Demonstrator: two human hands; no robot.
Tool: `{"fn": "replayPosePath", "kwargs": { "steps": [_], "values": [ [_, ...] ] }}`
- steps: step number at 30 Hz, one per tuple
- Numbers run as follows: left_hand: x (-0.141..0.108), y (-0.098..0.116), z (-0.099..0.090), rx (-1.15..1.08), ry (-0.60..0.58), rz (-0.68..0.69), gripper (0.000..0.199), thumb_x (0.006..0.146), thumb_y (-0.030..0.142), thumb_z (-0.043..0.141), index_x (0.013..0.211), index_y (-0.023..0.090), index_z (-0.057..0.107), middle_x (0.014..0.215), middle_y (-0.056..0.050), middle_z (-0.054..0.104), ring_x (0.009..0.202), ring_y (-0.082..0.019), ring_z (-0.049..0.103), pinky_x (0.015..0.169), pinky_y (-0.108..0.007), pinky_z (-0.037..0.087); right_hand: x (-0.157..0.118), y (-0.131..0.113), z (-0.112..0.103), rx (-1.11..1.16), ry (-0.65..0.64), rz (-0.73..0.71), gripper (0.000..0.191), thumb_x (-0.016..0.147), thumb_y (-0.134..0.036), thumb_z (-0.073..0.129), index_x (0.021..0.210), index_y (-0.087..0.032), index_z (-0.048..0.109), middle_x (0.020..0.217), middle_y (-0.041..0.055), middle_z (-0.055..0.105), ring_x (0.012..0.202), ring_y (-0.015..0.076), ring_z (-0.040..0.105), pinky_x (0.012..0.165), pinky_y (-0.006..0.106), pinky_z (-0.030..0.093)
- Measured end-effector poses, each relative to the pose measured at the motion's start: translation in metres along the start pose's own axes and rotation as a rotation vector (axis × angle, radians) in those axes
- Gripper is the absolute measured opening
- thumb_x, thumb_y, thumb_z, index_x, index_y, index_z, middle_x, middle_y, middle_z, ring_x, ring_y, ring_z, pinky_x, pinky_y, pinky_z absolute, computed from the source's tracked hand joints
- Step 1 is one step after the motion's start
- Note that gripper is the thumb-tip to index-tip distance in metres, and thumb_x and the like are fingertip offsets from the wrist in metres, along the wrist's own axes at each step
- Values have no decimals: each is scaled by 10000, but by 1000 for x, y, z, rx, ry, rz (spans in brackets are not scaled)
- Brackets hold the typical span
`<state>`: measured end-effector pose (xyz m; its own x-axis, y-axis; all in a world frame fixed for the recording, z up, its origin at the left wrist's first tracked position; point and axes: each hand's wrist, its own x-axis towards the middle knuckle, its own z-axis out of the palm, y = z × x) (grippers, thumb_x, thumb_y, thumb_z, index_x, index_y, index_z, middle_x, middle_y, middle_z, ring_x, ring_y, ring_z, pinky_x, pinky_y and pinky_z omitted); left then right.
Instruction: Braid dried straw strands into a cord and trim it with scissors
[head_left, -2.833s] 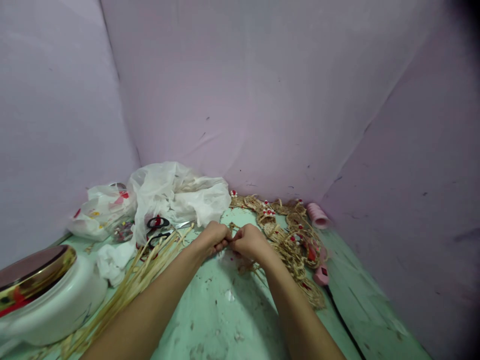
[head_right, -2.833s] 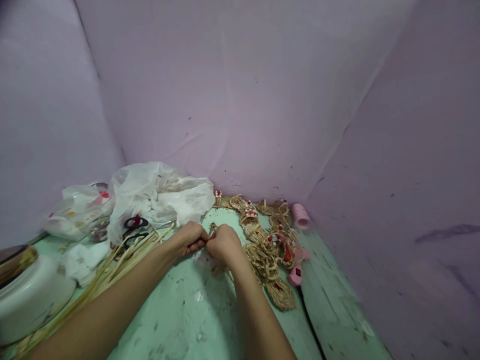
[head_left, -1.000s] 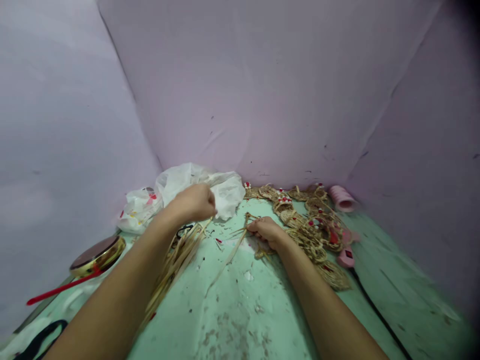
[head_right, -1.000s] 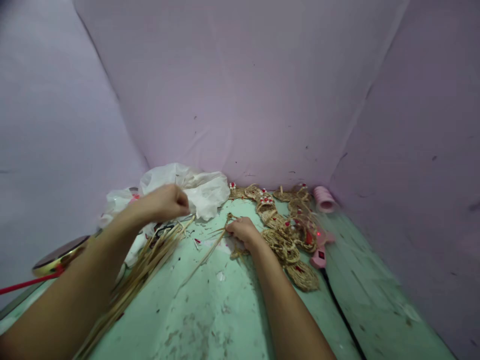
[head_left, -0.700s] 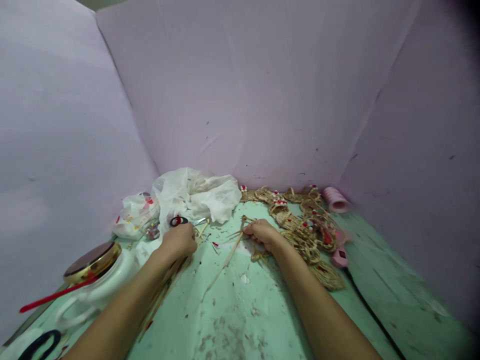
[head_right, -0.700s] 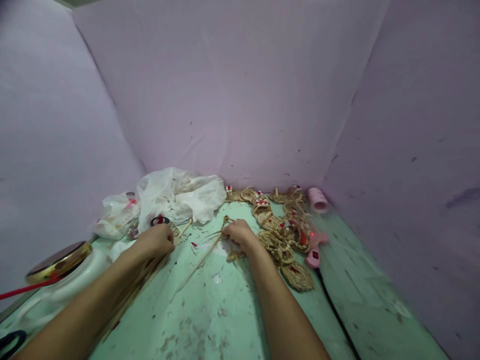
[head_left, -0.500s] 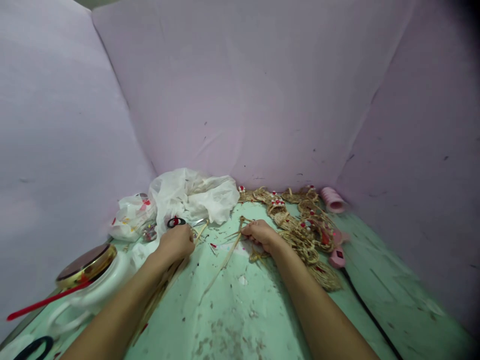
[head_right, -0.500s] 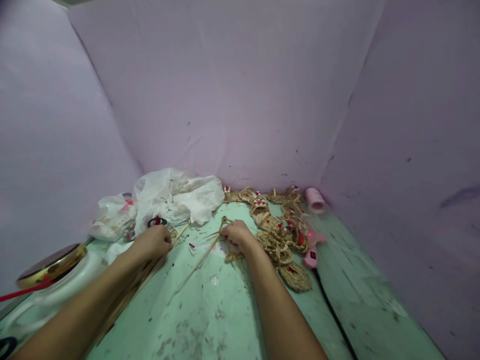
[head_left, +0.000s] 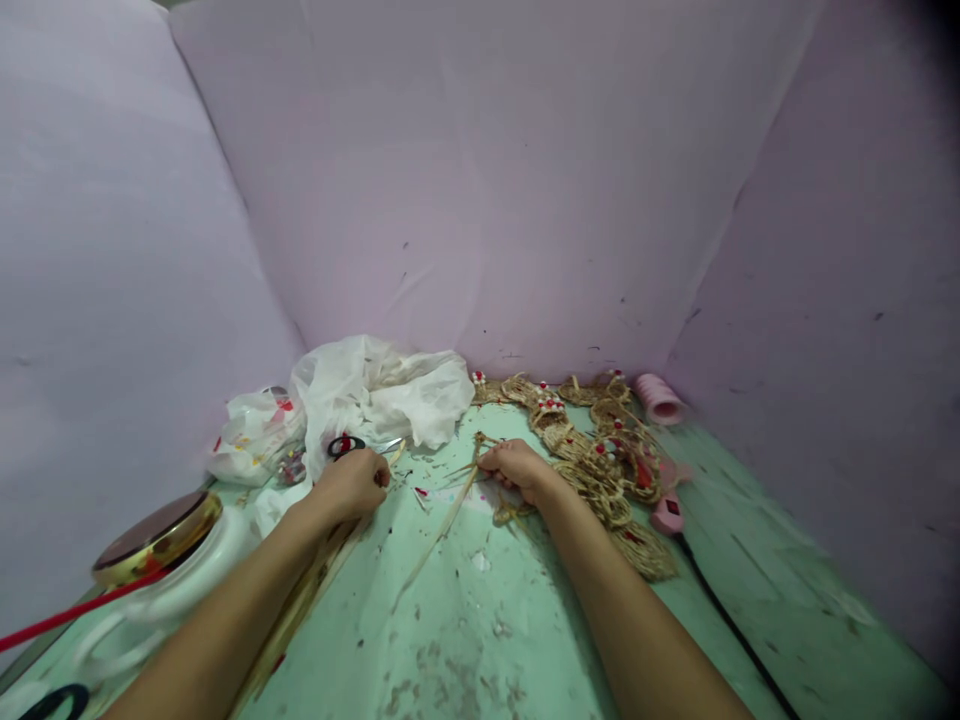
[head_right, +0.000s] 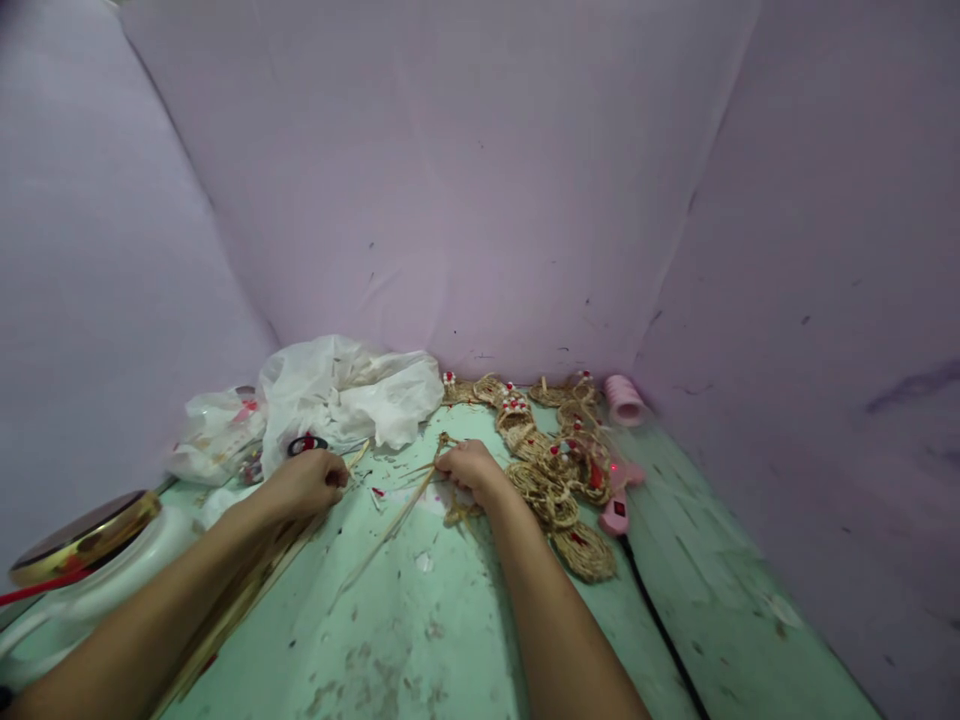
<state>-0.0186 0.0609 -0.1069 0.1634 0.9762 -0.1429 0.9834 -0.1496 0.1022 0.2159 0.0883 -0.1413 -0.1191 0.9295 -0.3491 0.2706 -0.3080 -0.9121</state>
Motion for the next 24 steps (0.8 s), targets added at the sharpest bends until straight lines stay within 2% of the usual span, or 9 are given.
{"fn": "replayPosePath", "kwargs": {
  "steps": [4,8,12,16,20,24],
  "values": [
    [-3,3,-10,-69,32,3,137,563,160,442,587,170,576,597,-9,583,584,-124,507,517,-198,299,1,1,0,0,4,9,109,540,-96,517,447,-131,472,304,-64,326,294,34,246,321,172,168],
    [5,28,-26,-174,131,37,142,583,187,446,607,160,583,599,-8,586,591,-117,503,526,-196,309,2,2,0,4,15,2,108,545,-100,521,452,-128,475,307,-65,333,291,32,253,315,168,175],
    [31,59,-16,-238,137,143,168,562,169,454,614,155,614,599,-18,596,568,-115,499,522,-198,318,3,3,1,23,5,-24,112,552,-109,522,452,-127,474,308,-67,342,284,27,245,306,166,174],
    [55,81,5,-302,98,186,195,539,145,447,598,142,634,565,-19,583,548,-119,492,517,-205,324,4,4,1,41,2,-42,105,539,-103,518,448,-131,474,307,-68,350,281,27,244,302,168,169],
    [60,90,14,-503,9,192,184,540,159,477,592,106,645,499,8,527,516,-107,462,501,-200,320,5,4,0,29,-6,-38,102,526,-93,506,439,-133,475,298,-70,339,278,29,246,304,172,167],
    [56,91,13,-738,-122,57,174,539,113,478,613,89,634,415,39,442,411,-71,374,439,-193,293,5,2,0,29,-1,-25,88,524,-101,510,448,-135,481,301,-70,343,281,33,256,310,175,178]
  ]
}}
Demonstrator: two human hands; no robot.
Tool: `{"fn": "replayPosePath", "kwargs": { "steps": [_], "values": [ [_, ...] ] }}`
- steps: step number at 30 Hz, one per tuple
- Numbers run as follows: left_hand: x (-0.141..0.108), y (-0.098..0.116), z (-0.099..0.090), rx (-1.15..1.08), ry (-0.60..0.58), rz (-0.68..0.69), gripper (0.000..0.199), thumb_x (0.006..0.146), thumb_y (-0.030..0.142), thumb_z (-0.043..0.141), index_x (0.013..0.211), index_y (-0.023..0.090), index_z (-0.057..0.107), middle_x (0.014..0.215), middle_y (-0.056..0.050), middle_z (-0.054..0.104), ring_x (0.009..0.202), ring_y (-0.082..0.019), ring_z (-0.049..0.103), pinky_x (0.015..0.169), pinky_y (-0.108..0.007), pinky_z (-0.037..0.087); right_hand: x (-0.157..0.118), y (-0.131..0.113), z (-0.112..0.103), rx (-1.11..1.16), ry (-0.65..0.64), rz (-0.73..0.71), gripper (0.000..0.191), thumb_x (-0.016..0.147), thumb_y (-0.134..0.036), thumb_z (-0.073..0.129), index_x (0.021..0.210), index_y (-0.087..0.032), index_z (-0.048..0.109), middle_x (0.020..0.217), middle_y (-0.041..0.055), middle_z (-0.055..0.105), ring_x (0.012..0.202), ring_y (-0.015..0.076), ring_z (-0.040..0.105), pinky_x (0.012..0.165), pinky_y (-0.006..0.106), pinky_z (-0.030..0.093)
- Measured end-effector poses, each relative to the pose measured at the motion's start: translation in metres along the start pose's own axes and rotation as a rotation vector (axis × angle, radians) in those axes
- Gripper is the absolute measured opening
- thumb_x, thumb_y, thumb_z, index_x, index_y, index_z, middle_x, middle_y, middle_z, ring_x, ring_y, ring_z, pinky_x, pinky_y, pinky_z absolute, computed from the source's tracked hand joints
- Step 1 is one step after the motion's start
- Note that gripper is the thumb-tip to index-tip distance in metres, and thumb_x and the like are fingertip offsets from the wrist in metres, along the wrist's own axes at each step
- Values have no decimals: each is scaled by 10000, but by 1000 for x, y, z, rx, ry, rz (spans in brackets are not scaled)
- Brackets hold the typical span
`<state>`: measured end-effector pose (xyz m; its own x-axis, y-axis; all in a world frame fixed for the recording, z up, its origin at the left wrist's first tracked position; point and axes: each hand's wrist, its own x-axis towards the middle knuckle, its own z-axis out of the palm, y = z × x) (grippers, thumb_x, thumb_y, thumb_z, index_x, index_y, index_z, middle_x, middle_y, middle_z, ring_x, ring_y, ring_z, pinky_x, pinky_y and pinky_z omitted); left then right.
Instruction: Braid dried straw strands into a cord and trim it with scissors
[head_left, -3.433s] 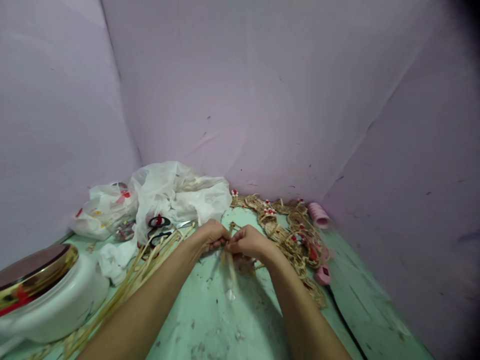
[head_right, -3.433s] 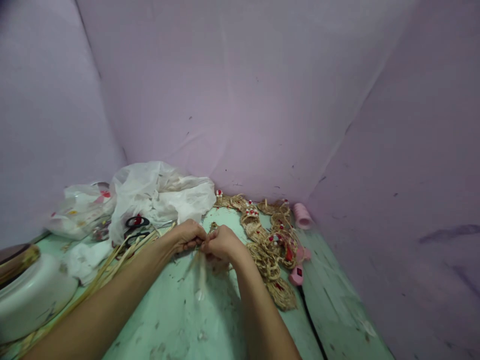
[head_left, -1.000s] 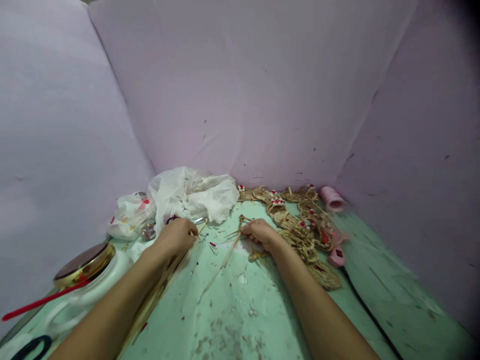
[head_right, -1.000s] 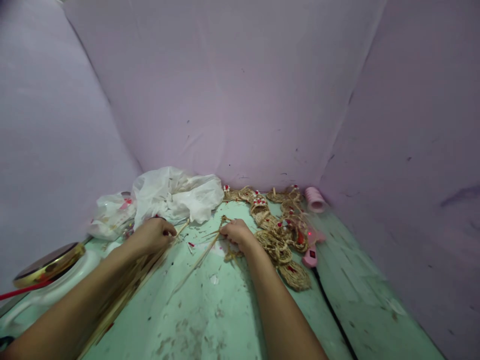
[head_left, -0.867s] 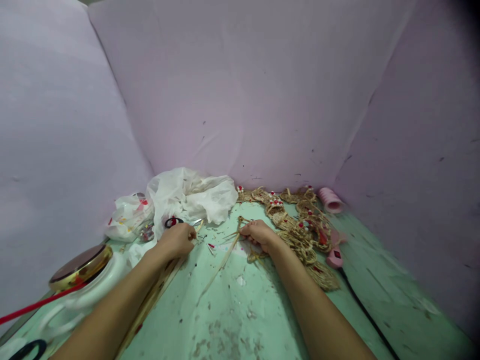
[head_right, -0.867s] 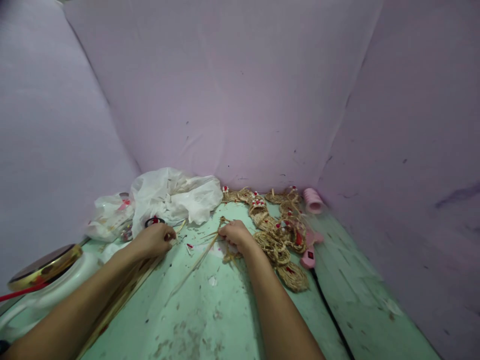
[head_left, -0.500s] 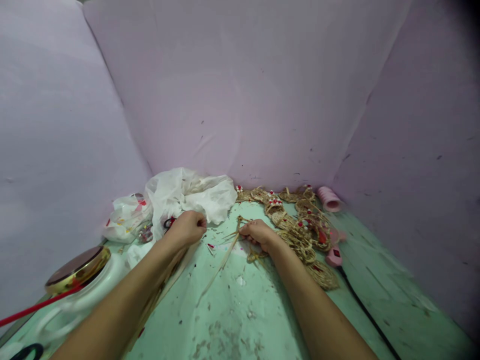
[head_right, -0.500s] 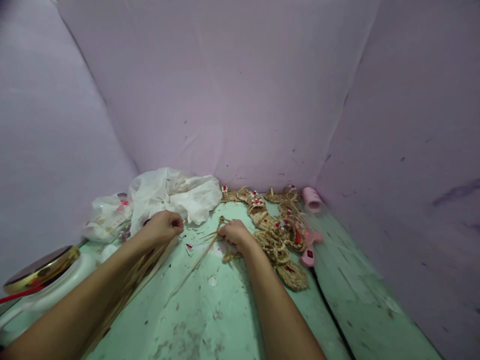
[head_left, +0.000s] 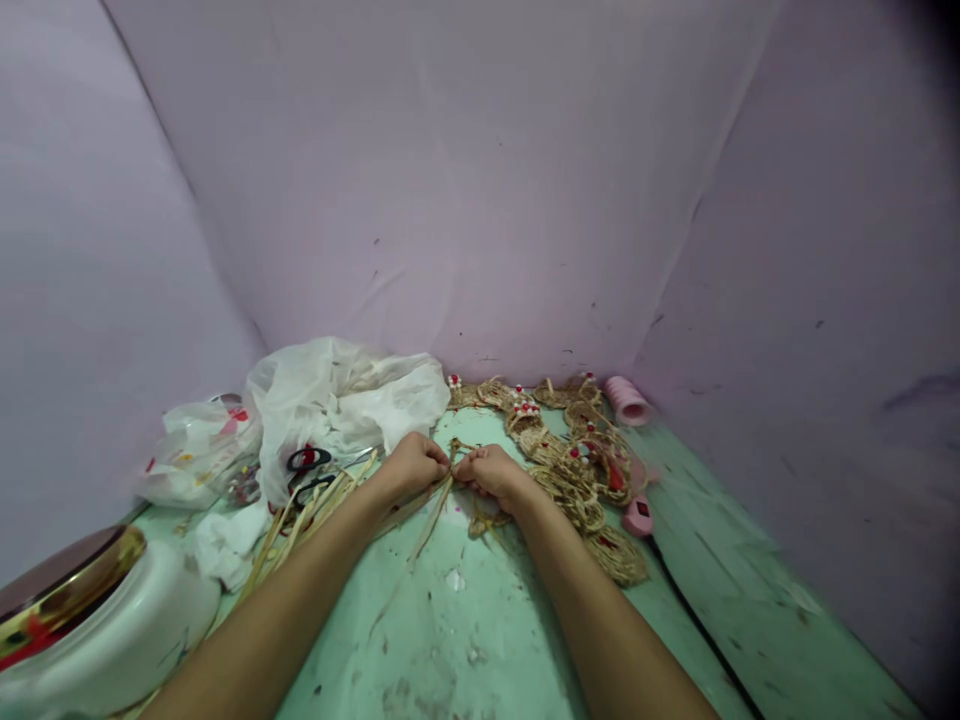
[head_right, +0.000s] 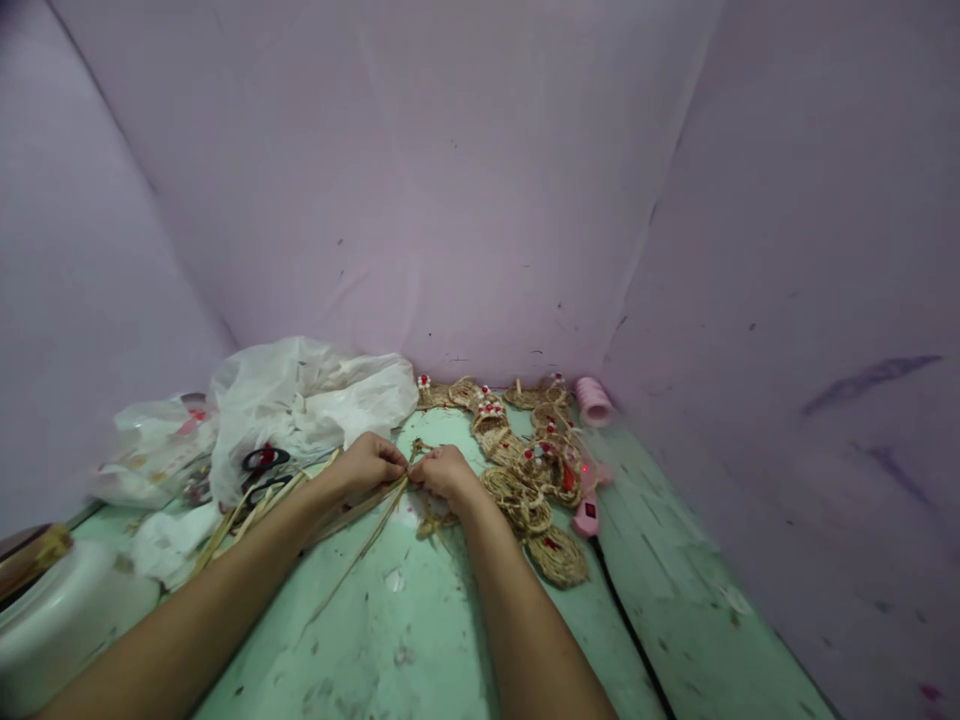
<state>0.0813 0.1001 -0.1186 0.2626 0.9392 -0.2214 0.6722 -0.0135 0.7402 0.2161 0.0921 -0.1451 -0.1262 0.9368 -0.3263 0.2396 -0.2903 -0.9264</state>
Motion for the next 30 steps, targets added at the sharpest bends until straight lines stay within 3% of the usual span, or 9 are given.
{"fn": "replayPosePath", "kwargs": {
  "steps": [5,14,21,27,30],
  "values": [
    [-2,-4,0,-237,1,-143,159,530,92,548,672,113,617,382,59,426,365,-58,352,399,-180,268,-1,-1,1,-28,5,-1,97,524,-114,513,443,-141,467,315,-67,347,289,33,245,318,182,170],
    [1,-6,8,-264,51,-189,148,510,31,500,621,122,537,350,70,389,347,-55,324,380,-174,214,4,4,4,-158,63,-21,33,524,-128,528,498,-123,547,341,-56,387,332,38,291,363,184,205],
    [-1,0,7,-392,61,-319,192,529,41,512,661,167,454,318,78,362,306,-55,289,353,-162,184,1,4,5,-63,35,-63,62,546,-141,532,507,-111,569,377,-41,434,350,39,288,370,188,205],
    [22,1,-4,-308,-168,-498,140,561,70,536,576,164,433,334,47,376,292,-47,272,327,-144,133,-1,1,5,-12,4,-61,70,531,-101,503,467,-127,508,350,-65,382,342,35,260,369,187,188],
    [32,5,-8,-290,-221,-541,168,548,41,542,499,148,422,319,30,355,289,-42,259,319,-138,127,-1,1,5,15,-2,-70,71,527,-83,498,469,-123,508,351,-65,399,343,30,261,373,180,197]
  ]
}}
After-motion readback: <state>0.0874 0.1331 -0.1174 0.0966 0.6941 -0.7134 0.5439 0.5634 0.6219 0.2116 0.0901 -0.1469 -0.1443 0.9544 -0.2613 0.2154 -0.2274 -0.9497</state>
